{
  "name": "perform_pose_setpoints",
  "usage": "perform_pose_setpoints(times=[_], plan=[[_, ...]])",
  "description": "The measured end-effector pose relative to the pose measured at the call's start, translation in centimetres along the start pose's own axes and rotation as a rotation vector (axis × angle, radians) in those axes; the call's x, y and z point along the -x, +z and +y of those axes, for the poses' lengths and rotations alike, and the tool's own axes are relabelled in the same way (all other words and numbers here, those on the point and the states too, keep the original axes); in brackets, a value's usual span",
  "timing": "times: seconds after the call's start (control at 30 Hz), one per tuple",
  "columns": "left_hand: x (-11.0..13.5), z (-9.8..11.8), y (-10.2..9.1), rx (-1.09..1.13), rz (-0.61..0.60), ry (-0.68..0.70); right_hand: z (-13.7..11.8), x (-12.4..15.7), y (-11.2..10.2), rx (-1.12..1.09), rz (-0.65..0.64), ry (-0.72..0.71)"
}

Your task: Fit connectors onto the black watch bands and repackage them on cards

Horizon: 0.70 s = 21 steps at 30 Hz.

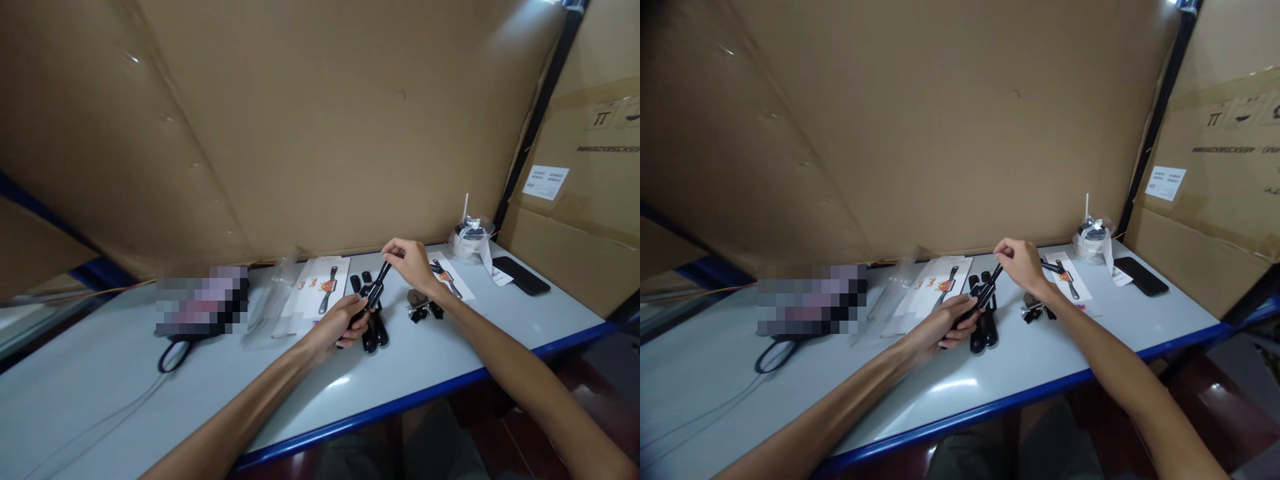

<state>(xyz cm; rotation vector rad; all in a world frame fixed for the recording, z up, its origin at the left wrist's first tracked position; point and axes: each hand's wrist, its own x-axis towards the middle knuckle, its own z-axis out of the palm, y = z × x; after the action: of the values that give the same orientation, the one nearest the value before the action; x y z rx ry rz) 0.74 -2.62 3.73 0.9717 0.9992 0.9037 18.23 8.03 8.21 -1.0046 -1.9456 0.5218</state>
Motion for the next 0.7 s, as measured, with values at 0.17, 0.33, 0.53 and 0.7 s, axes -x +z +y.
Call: perform_pose_setpoints(times=[0.17, 0.33, 0.53, 0.7], plan=[[-0.3, -0.1, -0.3, 0.035, 0.036, -0.004, 1.1, -1.2, -2.1, 0.155, 0.031, 0.041], [-0.5, -0.2, -0.4, 0.095, 0.056, -0.019, 2.1, -1.7, -4.3, 0.526, -0.110, 0.160], [-0.6, -0.2, -0.3, 0.109, 0.069, -0.012, 3.2, -1.5, -6.4, 0.677, -0.538, 0.281], [-0.3, 0.0, 0.1, 0.117, 0.106, -0.013, 4.1, -1.5, -6.8, 0.565, -0.896, 0.297]])
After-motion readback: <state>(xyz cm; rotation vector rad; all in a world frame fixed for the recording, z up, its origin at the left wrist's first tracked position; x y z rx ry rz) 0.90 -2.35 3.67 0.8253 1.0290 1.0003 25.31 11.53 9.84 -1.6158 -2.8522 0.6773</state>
